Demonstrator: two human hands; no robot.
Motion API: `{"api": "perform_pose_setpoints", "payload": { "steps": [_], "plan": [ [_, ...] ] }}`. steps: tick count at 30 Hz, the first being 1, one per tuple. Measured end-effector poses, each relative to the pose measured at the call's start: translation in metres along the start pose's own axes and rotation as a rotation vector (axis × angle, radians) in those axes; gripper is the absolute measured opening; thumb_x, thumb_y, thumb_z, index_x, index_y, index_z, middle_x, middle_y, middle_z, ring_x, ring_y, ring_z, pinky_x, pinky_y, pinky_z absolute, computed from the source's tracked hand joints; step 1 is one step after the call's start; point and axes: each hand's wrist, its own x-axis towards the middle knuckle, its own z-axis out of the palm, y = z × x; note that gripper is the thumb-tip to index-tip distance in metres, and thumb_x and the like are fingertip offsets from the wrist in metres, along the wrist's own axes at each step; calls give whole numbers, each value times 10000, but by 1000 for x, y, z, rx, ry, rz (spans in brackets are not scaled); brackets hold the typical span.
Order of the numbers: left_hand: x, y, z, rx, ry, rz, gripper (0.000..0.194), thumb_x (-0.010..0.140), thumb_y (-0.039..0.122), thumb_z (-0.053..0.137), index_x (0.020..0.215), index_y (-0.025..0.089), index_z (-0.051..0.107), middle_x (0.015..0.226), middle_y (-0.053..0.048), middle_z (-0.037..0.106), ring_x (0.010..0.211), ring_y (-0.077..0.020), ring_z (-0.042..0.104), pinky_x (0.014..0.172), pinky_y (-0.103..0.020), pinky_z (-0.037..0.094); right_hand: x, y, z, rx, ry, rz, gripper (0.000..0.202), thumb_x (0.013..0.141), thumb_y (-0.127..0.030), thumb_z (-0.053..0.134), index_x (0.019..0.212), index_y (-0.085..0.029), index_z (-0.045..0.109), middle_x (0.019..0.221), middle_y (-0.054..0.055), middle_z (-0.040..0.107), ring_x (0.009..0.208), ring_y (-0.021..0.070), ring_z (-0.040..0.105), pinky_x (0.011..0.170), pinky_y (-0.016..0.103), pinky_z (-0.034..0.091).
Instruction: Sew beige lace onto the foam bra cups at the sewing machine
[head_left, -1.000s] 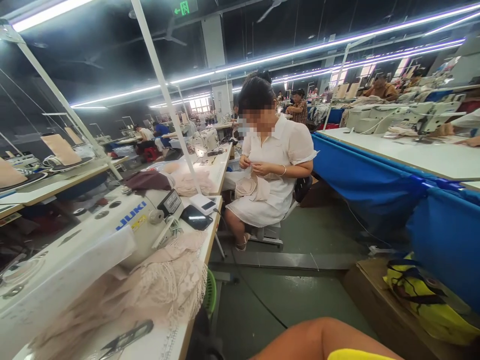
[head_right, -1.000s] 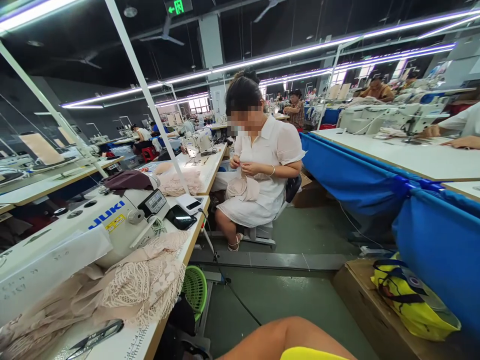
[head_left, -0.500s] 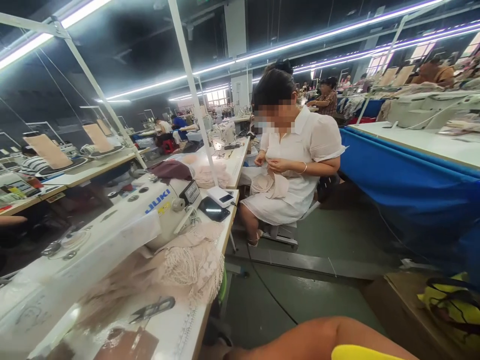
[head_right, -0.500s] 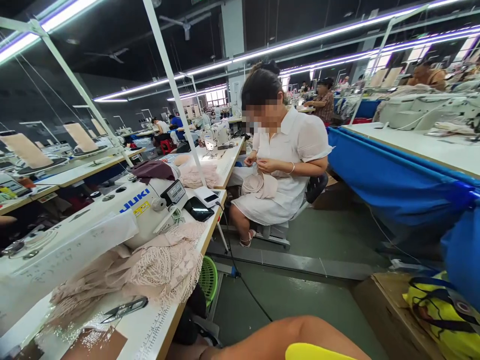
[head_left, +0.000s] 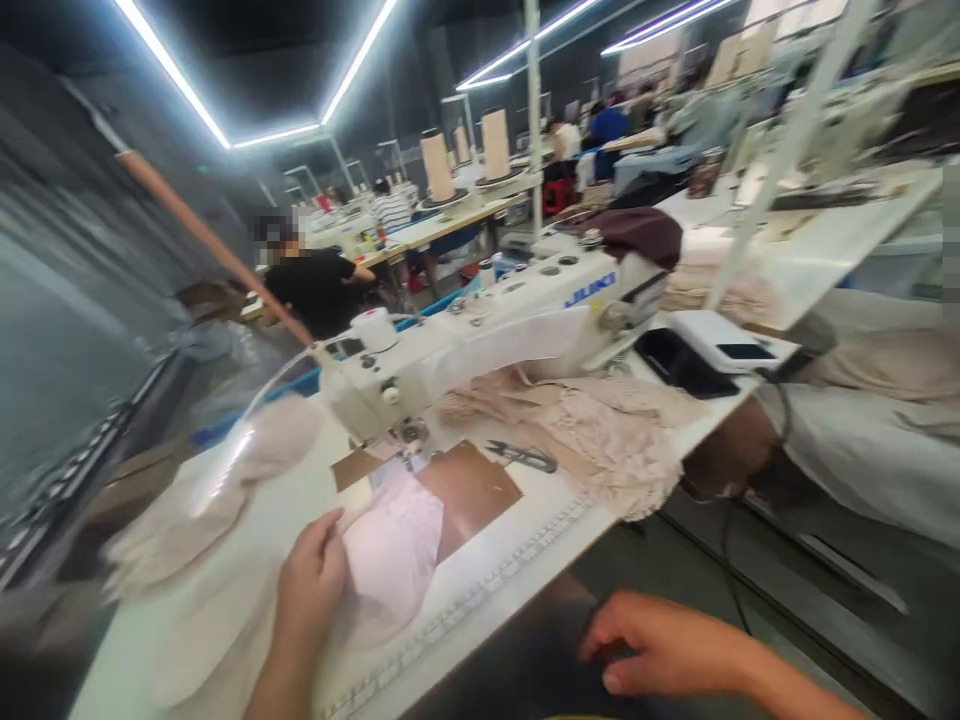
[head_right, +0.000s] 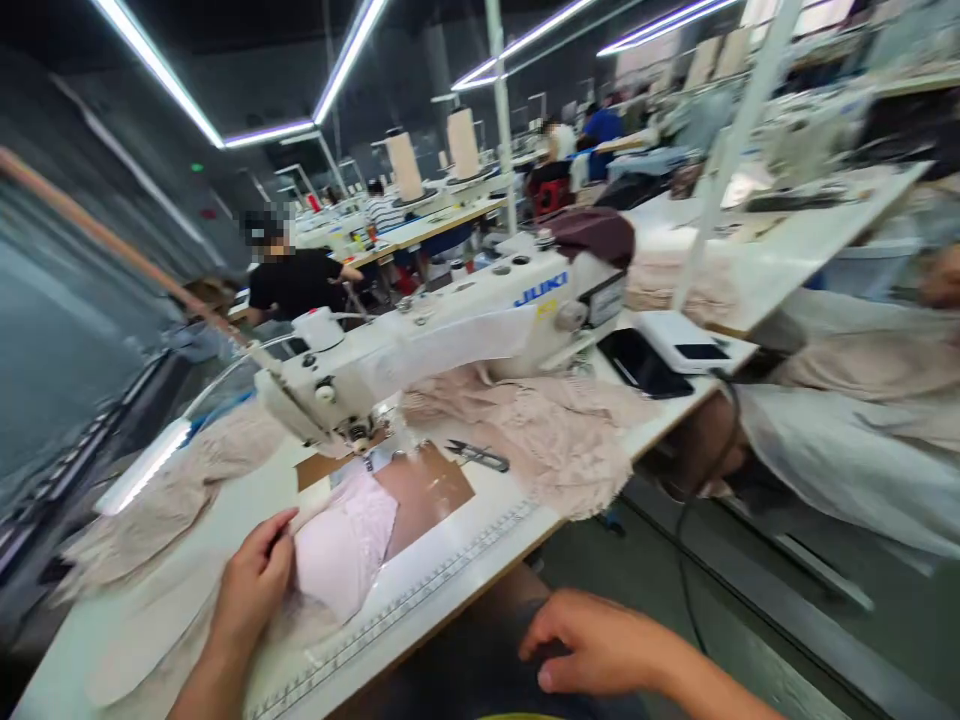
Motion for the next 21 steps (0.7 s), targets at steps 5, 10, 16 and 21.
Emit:
{"api": "perform_pose_setpoints", "payload": {
  "steps": [5, 10, 16, 21],
  "plan": [
    [-7, -8, -6, -13, -24, -71, 379, 836, 292, 391, 1106, 162, 623, 1161, -86, 622, 1065, -247, 585, 931, -369, 470, -2, -36, -38, 126, -90, -136, 218, 841, -372, 577, 942, -254, 731, 766, 56, 672, 677, 153, 600, 614, 245, 450],
    [-5, 2, -6, -32, -44, -70, 390, 841, 318, 371, 1107, 175, 618, 1136, -84, 625, 1049, -245, 590, 898, -356, 481, 42, -74, -61, 66, 63, -191, 318, 918, -412, 459, 819, -197, 672, 654, 12, 590, 603, 126, 508, 560, 241, 379],
    [-7, 1, -8, -5, -13, -46, 379, 837, 350, 374, 1057, 186, 634, 1070, -88, 636, 964, -247, 614, 811, -349, 524, 113, -74, -55, -394, 349, -368, 286, 921, -227, 390, 773, -174, 629, 647, -3, 566, 608, 125, 500, 566, 255, 337],
    [-19, 5, -14, 52, 115, 90, 385, 851, 389, 432, 1179, 250, 578, 1189, -67, 570, 1084, -292, 552, 876, -415, 528, 130, -58, -40, -539, 379, -402, 317, 901, -208, 342, 743, -167, 615, 643, 21, 511, 598, 151, 466, 558, 288, 320]
  ]
}}
